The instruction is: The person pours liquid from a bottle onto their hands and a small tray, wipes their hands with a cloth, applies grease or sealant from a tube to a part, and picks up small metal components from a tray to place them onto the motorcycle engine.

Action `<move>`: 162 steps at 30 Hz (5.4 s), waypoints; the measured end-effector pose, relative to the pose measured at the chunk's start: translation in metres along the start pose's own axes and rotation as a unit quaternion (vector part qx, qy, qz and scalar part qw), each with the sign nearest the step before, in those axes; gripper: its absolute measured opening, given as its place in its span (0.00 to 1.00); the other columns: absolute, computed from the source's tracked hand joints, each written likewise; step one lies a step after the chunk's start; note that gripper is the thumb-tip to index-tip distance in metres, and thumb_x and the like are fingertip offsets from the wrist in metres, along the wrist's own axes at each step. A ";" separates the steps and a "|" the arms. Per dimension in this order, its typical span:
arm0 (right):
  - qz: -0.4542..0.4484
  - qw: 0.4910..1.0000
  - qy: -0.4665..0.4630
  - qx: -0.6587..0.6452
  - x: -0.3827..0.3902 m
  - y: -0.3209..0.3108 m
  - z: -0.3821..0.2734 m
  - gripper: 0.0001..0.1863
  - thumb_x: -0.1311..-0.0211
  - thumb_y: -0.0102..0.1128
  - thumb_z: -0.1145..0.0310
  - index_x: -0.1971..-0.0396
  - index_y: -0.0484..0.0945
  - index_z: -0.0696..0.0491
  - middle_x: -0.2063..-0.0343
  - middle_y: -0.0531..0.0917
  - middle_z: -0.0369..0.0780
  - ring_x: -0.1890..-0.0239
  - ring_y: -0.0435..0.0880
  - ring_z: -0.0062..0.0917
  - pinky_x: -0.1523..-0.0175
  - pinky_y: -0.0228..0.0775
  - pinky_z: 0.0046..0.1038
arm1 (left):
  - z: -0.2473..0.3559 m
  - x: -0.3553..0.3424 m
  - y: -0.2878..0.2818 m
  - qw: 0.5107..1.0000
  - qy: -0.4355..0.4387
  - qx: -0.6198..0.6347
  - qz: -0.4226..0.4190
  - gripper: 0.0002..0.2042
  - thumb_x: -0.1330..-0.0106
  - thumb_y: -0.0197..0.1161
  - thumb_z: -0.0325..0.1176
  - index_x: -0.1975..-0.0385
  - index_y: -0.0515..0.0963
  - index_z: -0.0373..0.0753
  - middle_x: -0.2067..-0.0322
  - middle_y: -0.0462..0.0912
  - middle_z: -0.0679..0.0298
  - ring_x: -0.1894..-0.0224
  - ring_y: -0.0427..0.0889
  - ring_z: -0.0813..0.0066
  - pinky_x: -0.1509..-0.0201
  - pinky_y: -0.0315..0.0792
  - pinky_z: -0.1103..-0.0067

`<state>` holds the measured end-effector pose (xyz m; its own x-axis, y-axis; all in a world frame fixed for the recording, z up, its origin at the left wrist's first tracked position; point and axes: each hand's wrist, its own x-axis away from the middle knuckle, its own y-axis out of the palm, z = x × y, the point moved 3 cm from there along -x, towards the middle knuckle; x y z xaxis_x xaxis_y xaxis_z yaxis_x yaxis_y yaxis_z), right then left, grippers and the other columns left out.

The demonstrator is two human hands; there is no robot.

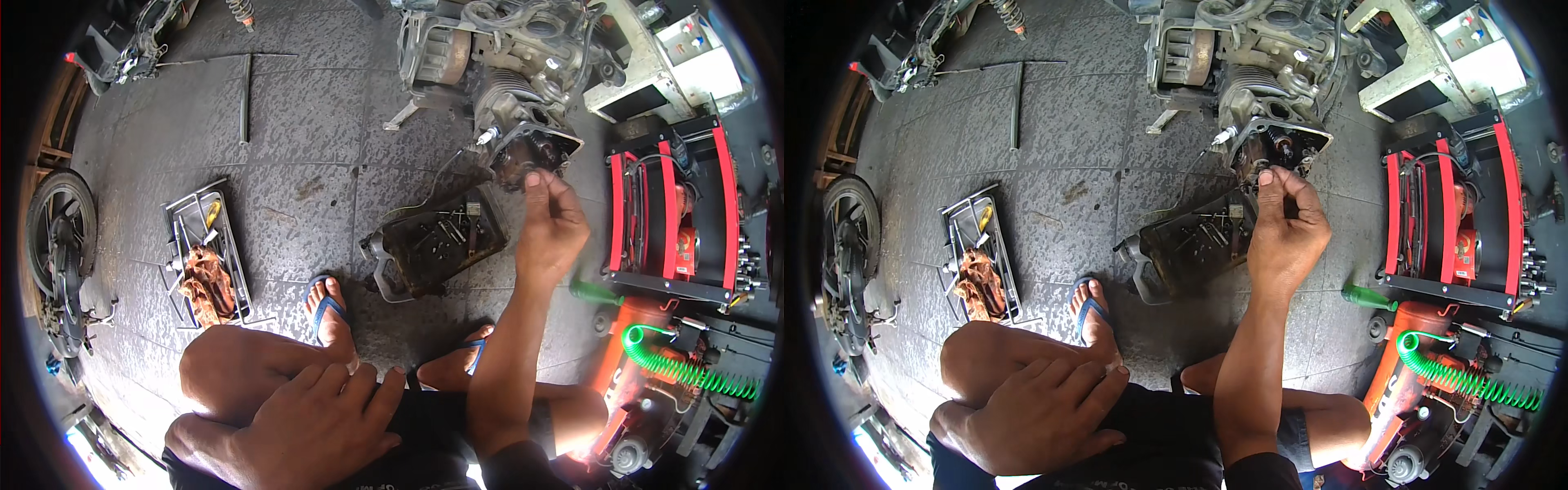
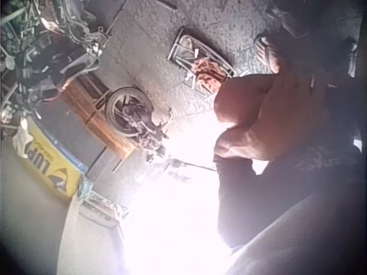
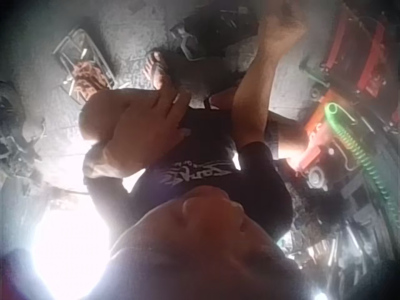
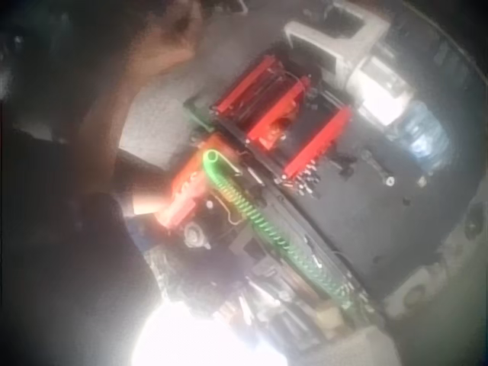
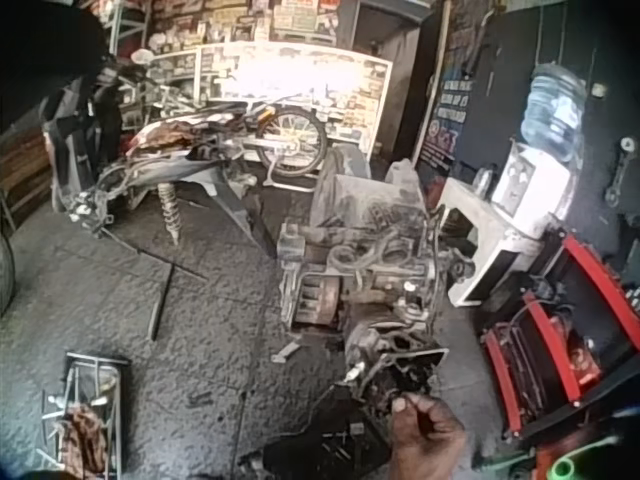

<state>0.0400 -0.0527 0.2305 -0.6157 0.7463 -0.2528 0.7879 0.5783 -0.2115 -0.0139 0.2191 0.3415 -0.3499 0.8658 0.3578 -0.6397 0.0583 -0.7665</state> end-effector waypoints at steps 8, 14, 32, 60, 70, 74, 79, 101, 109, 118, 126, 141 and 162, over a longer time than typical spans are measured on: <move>0.039 0.993 -0.096 0.052 0.007 0.011 0.005 0.06 0.40 0.69 0.76 0.66 0.80 0.59 0.71 0.81 0.33 0.73 0.73 0.12 0.66 0.67 0.17 | 0.000 -0.001 -0.005 1.000 0.002 0.002 0.011 0.31 0.39 0.64 0.52 0.42 0.72 0.38 0.52 0.79 0.56 0.52 0.80 0.61 0.49 0.74 0.70; 0.008 0.998 -0.040 -0.043 0.029 0.000 0.027 0.04 0.41 0.67 0.76 0.68 0.81 0.58 0.73 0.81 0.34 0.72 0.74 0.13 0.65 0.67 0.17 | -0.002 0.008 0.007 0.998 -0.044 0.035 -0.012 0.31 0.43 0.68 0.46 0.40 0.71 0.41 0.48 0.77 0.56 0.40 0.73 0.56 0.42 0.72 0.63; -0.330 0.788 0.027 0.518 0.060 0.051 0.291 0.21 0.47 0.66 0.65 0.51 0.84 0.38 0.58 0.85 0.44 0.52 0.84 0.42 0.48 0.77 0.43 | -0.013 -0.003 -0.009 0.996 -0.050 0.065 -0.033 0.32 0.46 0.69 0.44 0.41 0.70 0.39 0.51 0.77 0.59 0.50 0.77 0.65 0.49 0.74 0.70; 0.166 0.965 -0.176 0.100 -0.003 -0.007 0.027 0.06 0.44 0.71 0.79 0.69 0.82 0.57 0.60 0.85 0.43 0.64 0.83 0.26 0.57 0.77 0.26 | 0.003 -0.004 0.002 1.000 0.020 -0.015 0.009 0.32 0.38 0.64 0.53 0.41 0.71 0.35 0.52 0.79 0.53 0.50 0.80 0.58 0.47 0.74 0.67; 0.158 0.967 -0.195 0.050 -0.005 -0.008 0.024 0.06 0.42 0.70 0.78 0.65 0.83 0.59 0.64 0.84 0.39 0.67 0.80 0.21 0.59 0.76 0.24 | 0.001 0.000 0.003 0.999 -0.005 0.005 -0.042 0.32 0.38 0.64 0.53 0.41 0.71 0.35 0.51 0.79 0.54 0.49 0.79 0.59 0.47 0.74 0.68; 0.142 0.975 -0.142 0.098 -0.012 -0.012 0.028 0.06 0.41 0.68 0.78 0.64 0.83 0.58 0.66 0.84 0.37 0.69 0.78 0.18 0.61 0.73 0.22 | 0.000 -0.001 0.004 0.999 -0.006 0.006 -0.037 0.31 0.39 0.64 0.53 0.42 0.72 0.36 0.51 0.79 0.55 0.51 0.80 0.61 0.48 0.74 0.69; 0.113 0.962 -0.152 0.196 -0.011 -0.015 0.011 0.05 0.41 0.67 0.77 0.64 0.82 0.58 0.67 0.84 0.37 0.70 0.76 0.16 0.63 0.70 0.20 | 0.003 -0.004 -0.003 1.000 0.009 -0.013 -0.020 0.31 0.39 0.64 0.53 0.42 0.73 0.38 0.51 0.79 0.56 0.54 0.80 0.63 0.50 0.74 0.71; -0.335 0.835 -0.063 0.431 0.027 0.032 0.294 0.15 0.44 0.66 0.66 0.55 0.84 0.44 0.65 0.85 0.45 0.60 0.85 0.42 0.54 0.77 0.42 | -0.009 -0.005 -0.005 0.998 -0.031 0.052 -0.022 0.31 0.41 0.67 0.45 0.39 0.70 0.35 0.49 0.76 0.53 0.40 0.73 0.56 0.40 0.71 0.67; -0.213 0.808 0.536 -0.119 0.042 -0.019 0.272 0.05 0.41 0.68 0.68 0.66 0.83 0.50 0.76 0.78 0.27 0.79 0.69 0.13 0.78 0.59 0.20 | -0.001 -0.007 -0.002 1.000 -0.003 0.014 -0.019 0.31 0.40 0.65 0.50 0.41 0.72 0.37 0.51 0.78 0.55 0.49 0.78 0.59 0.47 0.73 0.69; -0.095 0.834 0.474 -0.266 0.026 -0.048 0.181 0.05 0.41 0.68 0.70 0.68 0.81 0.52 0.75 0.80 0.30 0.79 0.70 0.14 0.74 0.60 0.18 | 0.009 -0.007 -0.001 0.999 0.031 -0.007 -0.007 0.31 0.37 0.63 0.52 0.42 0.71 0.33 0.55 0.81 0.52 0.54 0.82 0.57 0.49 0.75 0.68; -0.032 0.974 0.166 -0.152 -0.022 -0.079 0.082 0.12 0.43 0.68 0.68 0.64 0.86 0.60 0.74 0.84 0.34 0.74 0.77 0.16 0.68 0.68 0.22 | 0.016 -0.021 0.005 0.995 -0.013 -0.056 -0.081 0.31 0.37 0.64 0.54 0.42 0.72 0.35 0.53 0.82 0.51 0.53 0.82 0.53 0.48 0.75 0.65; -0.046 0.989 0.139 0.029 -0.061 -0.051 0.061 0.10 0.48 0.66 0.65 0.70 0.87 0.55 0.73 0.86 0.49 0.65 0.87 0.42 0.53 0.76 0.36 | 0.025 -0.049 0.020 0.988 -0.068 -0.098 -0.096 0.31 0.39 0.68 0.47 0.40 0.71 0.37 0.51 0.82 0.52 0.50 0.82 0.52 0.47 0.76 0.64; -0.176 0.865 0.180 -0.435 -0.048 -0.052 0.079 0.16 0.41 0.69 0.70 0.54 0.80 0.58 0.60 0.85 0.35 0.63 0.80 0.18 0.64 0.70 0.24 | 0.024 -0.050 0.016 0.989 -0.076 -0.092 -0.090 0.31 0.38 0.66 0.48 0.41 0.71 0.32 0.60 0.83 0.52 0.56 0.83 0.54 0.52 0.77 0.65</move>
<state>0.0273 -0.1444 0.1788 -0.8985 0.4382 0.0253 0.3598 0.7022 0.6143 -0.0232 0.1645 0.3242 -0.3496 0.7499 0.5616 -0.5694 0.3059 -0.7630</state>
